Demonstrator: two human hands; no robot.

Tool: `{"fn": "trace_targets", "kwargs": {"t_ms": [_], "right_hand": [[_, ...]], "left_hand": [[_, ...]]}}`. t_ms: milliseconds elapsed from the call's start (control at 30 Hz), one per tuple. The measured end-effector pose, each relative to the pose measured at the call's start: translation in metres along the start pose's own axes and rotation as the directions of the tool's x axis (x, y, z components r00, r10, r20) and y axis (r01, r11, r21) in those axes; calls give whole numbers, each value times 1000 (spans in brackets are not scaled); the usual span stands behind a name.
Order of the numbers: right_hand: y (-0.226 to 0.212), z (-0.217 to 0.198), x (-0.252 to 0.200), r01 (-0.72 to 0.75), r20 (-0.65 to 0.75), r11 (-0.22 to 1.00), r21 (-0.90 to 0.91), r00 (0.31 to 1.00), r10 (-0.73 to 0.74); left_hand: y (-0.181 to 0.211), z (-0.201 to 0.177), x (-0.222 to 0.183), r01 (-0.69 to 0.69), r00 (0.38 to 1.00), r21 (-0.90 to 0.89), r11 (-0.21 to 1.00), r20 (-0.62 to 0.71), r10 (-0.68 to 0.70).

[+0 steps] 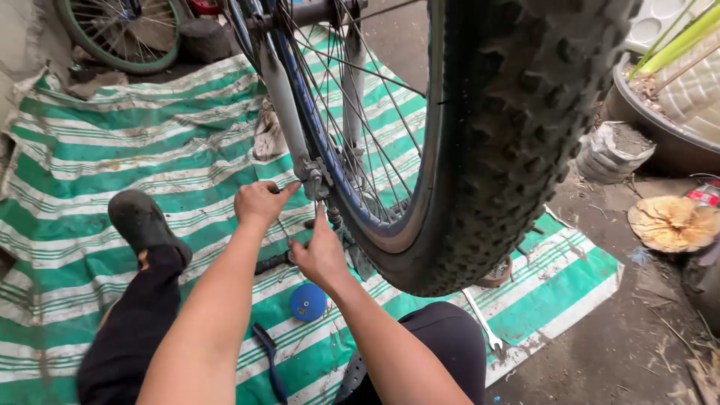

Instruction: Adjusting and testing the front brake mechanism of a bicycle by manipulating the cable and calipers.

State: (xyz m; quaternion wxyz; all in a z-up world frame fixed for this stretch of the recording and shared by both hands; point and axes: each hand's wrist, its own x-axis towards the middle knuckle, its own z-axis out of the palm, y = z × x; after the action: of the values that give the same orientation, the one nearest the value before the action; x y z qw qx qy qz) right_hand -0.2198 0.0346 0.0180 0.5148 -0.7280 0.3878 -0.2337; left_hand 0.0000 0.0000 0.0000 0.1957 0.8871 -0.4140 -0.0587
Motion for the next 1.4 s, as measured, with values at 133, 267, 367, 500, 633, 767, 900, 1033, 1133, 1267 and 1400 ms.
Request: {"fn": "trace_targets", "kwargs": {"t_ms": [133, 267, 367, 500, 633, 767, 900, 1033, 1133, 1267, 1400], "right_hand": [[45, 26, 41, 24, -169, 975, 223, 985, 15], [59, 35, 67, 134, -209, 770, 624, 978, 0], [54, 38, 69, 158, -202, 480, 863, 979, 40], [37, 29, 53, 99, -106, 92, 991, 992, 75], [49, 37, 52, 65, -64, -7, 998, 987, 146], [47, 34, 63, 12, -4, -76, 997, 995, 104], [57, 41, 77, 15, -9, -158, 987, 999, 40], [59, 53, 77, 55, -52, -23, 998, 992, 117], [59, 53, 74, 106, -114, 84, 991, 988, 105], [59, 51, 75, 139, -172, 252, 958, 979, 112], [58, 49, 77, 162, -190, 233, 959, 976, 102]], "left_hand": [[-2, 2, 2, 14, 1000, 19, 1000, 5, -14], [-8, -1, 6, -133, 990, 61, 989, 63, 129], [-18, 19, 7, -306, 952, 99, 947, 32, 304], [-29, 47, 8, -456, 873, 146, 878, -117, 473], [-25, 52, 11, -460, 862, 143, 876, -167, 479], [-20, 54, 15, -498, 850, 107, 860, -136, 509], [-24, 62, 17, -504, 835, 134, 853, -178, 521], [-20, 55, 14, -508, 832, 123, 852, -184, 523], [-21, 54, 11, -523, 822, 99, 847, -204, 531], [-14, 48, 11, -535, 828, 39, 844, -175, 533], [-8, 35, 10, -501, 863, -48, 864, -100, 495]]}}
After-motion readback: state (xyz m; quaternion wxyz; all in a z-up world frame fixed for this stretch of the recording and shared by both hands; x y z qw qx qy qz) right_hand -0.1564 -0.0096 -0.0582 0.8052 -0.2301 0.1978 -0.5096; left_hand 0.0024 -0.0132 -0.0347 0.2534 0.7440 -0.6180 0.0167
